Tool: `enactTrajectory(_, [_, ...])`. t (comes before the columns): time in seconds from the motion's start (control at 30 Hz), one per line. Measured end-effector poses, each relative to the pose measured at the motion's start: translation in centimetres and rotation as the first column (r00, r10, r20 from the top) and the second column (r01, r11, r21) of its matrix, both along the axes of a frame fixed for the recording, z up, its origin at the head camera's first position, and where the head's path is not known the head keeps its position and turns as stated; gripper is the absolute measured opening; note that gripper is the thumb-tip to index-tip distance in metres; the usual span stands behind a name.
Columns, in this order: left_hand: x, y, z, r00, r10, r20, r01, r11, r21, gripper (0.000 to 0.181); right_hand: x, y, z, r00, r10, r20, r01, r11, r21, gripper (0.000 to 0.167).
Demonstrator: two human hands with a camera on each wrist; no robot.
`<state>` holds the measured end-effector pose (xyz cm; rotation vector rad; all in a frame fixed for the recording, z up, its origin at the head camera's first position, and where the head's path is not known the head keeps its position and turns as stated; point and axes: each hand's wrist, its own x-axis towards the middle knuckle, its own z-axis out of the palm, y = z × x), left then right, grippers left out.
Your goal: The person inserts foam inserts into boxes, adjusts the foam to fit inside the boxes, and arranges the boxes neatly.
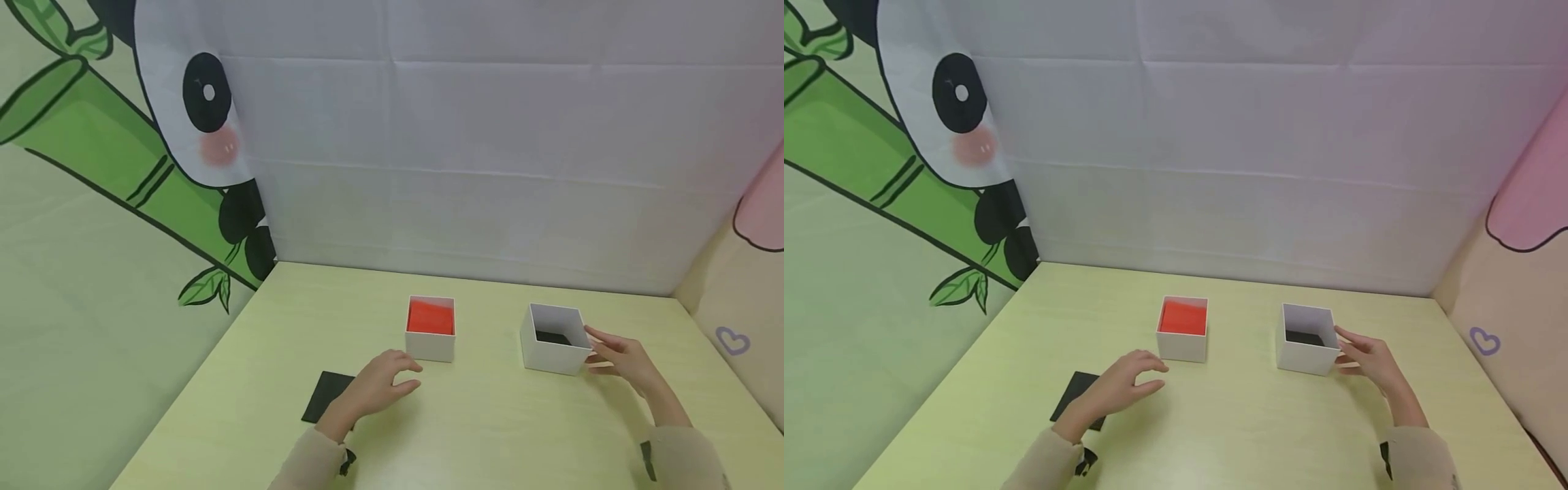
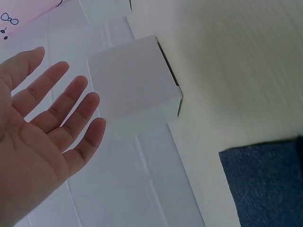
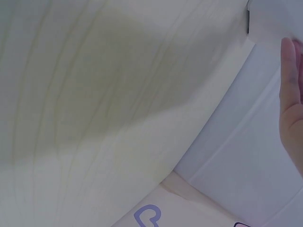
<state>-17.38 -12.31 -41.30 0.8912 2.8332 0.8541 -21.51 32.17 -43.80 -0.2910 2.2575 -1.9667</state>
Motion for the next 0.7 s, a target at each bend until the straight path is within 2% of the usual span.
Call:
enactTrajectory(0.17, [0.3, -1.9, -0.4, 1.0, 0.012, 0.02, -0.011, 0.999, -0.034, 0.025, 0.3, -0.3, 0.2, 1.0, 0.012, -0.004, -0.012, 1.0, -0.015, 0.04])
enactTrajectory(0.5, [0.5, -5.0, -1.1, 1.0, 0.004, -0.026, -0.005, 0.999, -0.047, 0.025, -0.3, -0.1, 0.8, 1.0, -0.006, 0.004, 0.006, 1.0, 0.031, 0.034])
enactTrajectory(0.7, [0.7, -6.5, -1.6, 0.999, 0.02, -0.03, -0.022, 0.998, -0.056, 0.028, -0.8, 0.3, 0.8, 1.0, 0.007, 0.002, -0.007, 1.0, 0.022, 0.034])
